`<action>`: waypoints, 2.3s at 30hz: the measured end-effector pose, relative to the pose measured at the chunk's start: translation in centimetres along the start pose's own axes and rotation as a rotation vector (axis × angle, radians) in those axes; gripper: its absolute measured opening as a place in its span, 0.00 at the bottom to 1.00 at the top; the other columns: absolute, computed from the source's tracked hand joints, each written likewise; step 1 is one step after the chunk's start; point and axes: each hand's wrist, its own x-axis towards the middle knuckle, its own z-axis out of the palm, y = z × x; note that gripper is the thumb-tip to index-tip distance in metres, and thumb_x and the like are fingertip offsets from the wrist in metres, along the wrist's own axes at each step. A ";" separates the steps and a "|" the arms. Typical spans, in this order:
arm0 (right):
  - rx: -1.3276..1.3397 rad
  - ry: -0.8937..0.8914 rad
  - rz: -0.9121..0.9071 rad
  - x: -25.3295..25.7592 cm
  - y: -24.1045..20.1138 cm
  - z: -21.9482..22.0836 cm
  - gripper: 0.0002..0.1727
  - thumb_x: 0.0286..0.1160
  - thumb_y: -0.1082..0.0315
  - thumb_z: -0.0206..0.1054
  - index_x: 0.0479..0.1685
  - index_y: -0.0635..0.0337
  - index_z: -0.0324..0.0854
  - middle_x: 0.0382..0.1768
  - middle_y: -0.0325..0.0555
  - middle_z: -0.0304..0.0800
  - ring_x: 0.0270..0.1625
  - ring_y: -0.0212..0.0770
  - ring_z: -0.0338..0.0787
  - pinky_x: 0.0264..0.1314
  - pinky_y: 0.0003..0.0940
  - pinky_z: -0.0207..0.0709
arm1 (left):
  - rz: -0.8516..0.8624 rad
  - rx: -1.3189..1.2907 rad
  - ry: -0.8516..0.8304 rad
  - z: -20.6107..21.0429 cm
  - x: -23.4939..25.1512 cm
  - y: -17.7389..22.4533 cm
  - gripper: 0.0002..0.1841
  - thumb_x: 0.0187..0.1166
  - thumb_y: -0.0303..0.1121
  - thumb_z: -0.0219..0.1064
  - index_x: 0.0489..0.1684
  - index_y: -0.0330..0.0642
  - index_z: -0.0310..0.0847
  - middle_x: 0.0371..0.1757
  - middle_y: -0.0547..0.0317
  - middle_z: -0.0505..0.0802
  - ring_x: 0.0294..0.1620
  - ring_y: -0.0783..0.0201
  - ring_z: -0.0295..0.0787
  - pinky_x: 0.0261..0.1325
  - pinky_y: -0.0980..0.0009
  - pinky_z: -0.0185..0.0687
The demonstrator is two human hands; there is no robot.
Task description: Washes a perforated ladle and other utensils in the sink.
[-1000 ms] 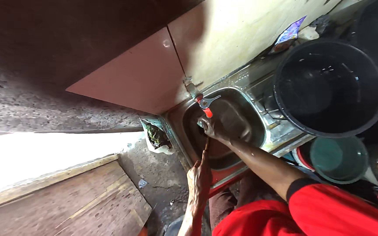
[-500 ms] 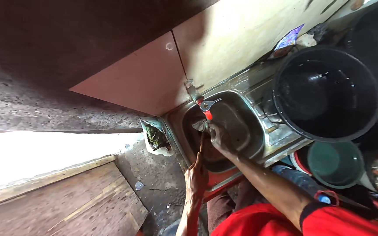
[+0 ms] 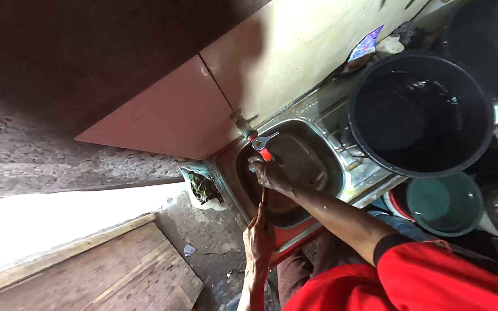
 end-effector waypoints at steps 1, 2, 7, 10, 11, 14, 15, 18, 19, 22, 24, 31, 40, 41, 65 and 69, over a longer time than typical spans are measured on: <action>0.021 0.015 0.026 0.5 0.8 -0.1 0.19 0.74 0.61 0.70 0.63 0.56 0.87 0.63 0.55 0.89 0.67 0.54 0.88 0.71 0.55 0.79 | 0.001 0.012 -0.007 0.0 -0.2 0.0 0.27 0.78 0.33 0.62 0.80 0.51 0.79 0.40 0.53 0.96 0.32 0.56 0.94 0.39 0.52 0.90; 0.058 0.054 0.098 1.2 1.5 -0.6 0.21 0.73 0.55 0.72 0.61 0.56 0.88 0.63 0.53 0.90 0.67 0.52 0.88 0.72 0.54 0.80 | 0.004 0.023 -0.006 0.0 -0.4 0.0 0.27 0.78 0.33 0.62 0.80 0.52 0.79 0.40 0.53 0.96 0.32 0.56 0.94 0.39 0.52 0.90; 0.091 0.199 0.176 0.0 1.5 -0.7 0.20 0.73 0.61 0.72 0.60 0.62 0.87 0.64 0.59 0.87 0.68 0.55 0.87 0.73 0.53 0.80 | 0.010 0.011 0.040 0.2 -0.1 -0.2 0.27 0.77 0.32 0.62 0.79 0.51 0.80 0.39 0.53 0.96 0.31 0.56 0.94 0.37 0.52 0.90; -0.023 0.186 -0.056 -2.2 1.2 1.1 0.19 0.81 0.64 0.62 0.67 0.58 0.86 0.72 0.55 0.84 0.78 0.51 0.81 0.83 0.48 0.72 | 0.012 0.010 0.011 -0.1 0.2 -0.6 0.27 0.77 0.33 0.62 0.80 0.50 0.80 0.37 0.52 0.96 0.31 0.56 0.93 0.39 0.52 0.89; -0.004 0.178 -0.101 -2.2 1.8 1.3 0.19 0.81 0.65 0.62 0.67 0.57 0.87 0.73 0.54 0.84 0.79 0.51 0.79 0.84 0.48 0.71 | 0.019 0.009 -0.003 -0.2 -0.1 -0.6 0.27 0.77 0.33 0.62 0.80 0.50 0.80 0.37 0.53 0.96 0.31 0.56 0.93 0.39 0.53 0.90; 0.162 0.100 0.050 0.1 2.8 -0.9 0.18 0.75 0.62 0.72 0.60 0.59 0.89 0.62 0.56 0.90 0.67 0.53 0.88 0.74 0.52 0.79 | 0.046 0.016 0.009 -0.1 -1.2 -0.4 0.27 0.77 0.33 0.62 0.79 0.51 0.81 0.36 0.53 0.96 0.29 0.57 0.93 0.35 0.54 0.90; 0.204 0.085 0.137 0.8 3.0 -1.6 0.17 0.73 0.63 0.75 0.57 0.62 0.89 0.57 0.60 0.91 0.62 0.57 0.90 0.69 0.58 0.81 | 0.050 0.015 0.018 0.1 -1.6 -0.3 0.27 0.76 0.32 0.62 0.78 0.51 0.81 0.35 0.53 0.96 0.28 0.57 0.92 0.33 0.54 0.89; 0.098 0.108 0.169 1.7 3.0 -0.4 0.20 0.66 0.58 0.78 0.52 0.61 0.91 0.54 0.59 0.92 0.61 0.58 0.90 0.67 0.60 0.80 | 0.033 0.013 -0.012 0.3 -0.9 0.1 0.27 0.77 0.32 0.62 0.79 0.50 0.80 0.38 0.53 0.96 0.30 0.56 0.93 0.36 0.52 0.90; 0.038 0.103 0.106 1.2 2.8 0.4 0.20 0.67 0.56 0.76 0.53 0.59 0.91 0.57 0.57 0.91 0.65 0.56 0.87 0.73 0.57 0.77 | 0.012 0.009 -0.039 0.3 -0.3 0.3 0.27 0.78 0.33 0.61 0.80 0.50 0.79 0.39 0.52 0.96 0.32 0.55 0.94 0.39 0.50 0.90; 0.017 0.113 -0.026 -1.4 1.1 0.9 0.12 0.66 0.71 0.71 0.48 0.58 0.92 0.58 0.53 0.91 0.69 0.54 0.85 0.77 0.52 0.75 | -0.072 0.005 -0.149 -0.2 2.1 1.1 0.28 0.80 0.36 0.62 0.83 0.56 0.76 0.42 0.51 0.97 0.39 0.50 0.95 0.47 0.45 0.88; 0.061 0.138 -0.026 -3.4 1.1 1.2 0.13 0.64 0.74 0.70 0.47 0.55 0.93 0.58 0.49 0.91 0.70 0.50 0.84 0.78 0.48 0.75 | -0.083 0.003 -0.184 -0.2 3.2 1.2 0.28 0.79 0.37 0.61 0.83 0.60 0.77 0.41 0.52 0.97 0.40 0.50 0.95 0.48 0.44 0.88; 0.107 0.191 0.161 -4.8 4.8 -0.9 0.28 0.66 0.73 0.73 0.71 0.53 0.84 0.72 0.57 0.81 0.75 0.55 0.81 0.78 0.52 0.76 | -0.087 -0.038 -0.215 -1.0 5.3 2.1 0.26 0.80 0.42 0.62 0.80 0.57 0.79 0.38 0.52 0.96 0.38 0.51 0.94 0.47 0.45 0.87; 0.159 0.357 0.539 -0.2 9.6 -5.7 0.12 0.77 0.63 0.67 0.46 0.59 0.92 0.48 0.56 0.93 0.54 0.54 0.92 0.61 0.58 0.83 | -0.041 -0.034 -0.230 -3.5 4.0 1.9 0.26 0.82 0.42 0.64 0.82 0.61 0.77 0.40 0.56 0.97 0.37 0.58 0.94 0.48 0.52 0.89; 0.147 0.450 0.592 0.5 10.0 -5.7 0.13 0.78 0.61 0.67 0.45 0.61 0.91 0.50 0.58 0.93 0.58 0.56 0.91 0.64 0.59 0.82 | -0.031 -0.022 -0.244 -3.5 3.7 1.9 0.26 0.82 0.42 0.64 0.83 0.61 0.76 0.40 0.55 0.97 0.37 0.57 0.94 0.48 0.51 0.89; 0.434 0.346 -0.157 -9.0 -1.9 -0.8 0.14 0.85 0.64 0.62 0.57 0.59 0.90 0.59 0.45 0.93 0.70 0.39 0.87 0.79 0.37 0.76 | -0.317 -1.110 -0.261 -2.6 6.3 3.2 0.16 0.90 0.32 0.50 0.39 0.31 0.81 0.16 0.58 0.82 0.10 0.68 0.74 0.15 0.73 0.76; 0.456 0.392 0.042 -10.0 -2.9 -1.3 0.16 0.83 0.67 0.63 0.61 0.57 0.90 0.61 0.46 0.93 0.68 0.39 0.89 0.77 0.38 0.79 | -0.238 -1.014 -0.230 -2.0 6.8 3.2 0.13 0.89 0.31 0.55 0.41 0.32 0.82 0.19 0.58 0.84 0.13 0.67 0.77 0.17 0.71 0.78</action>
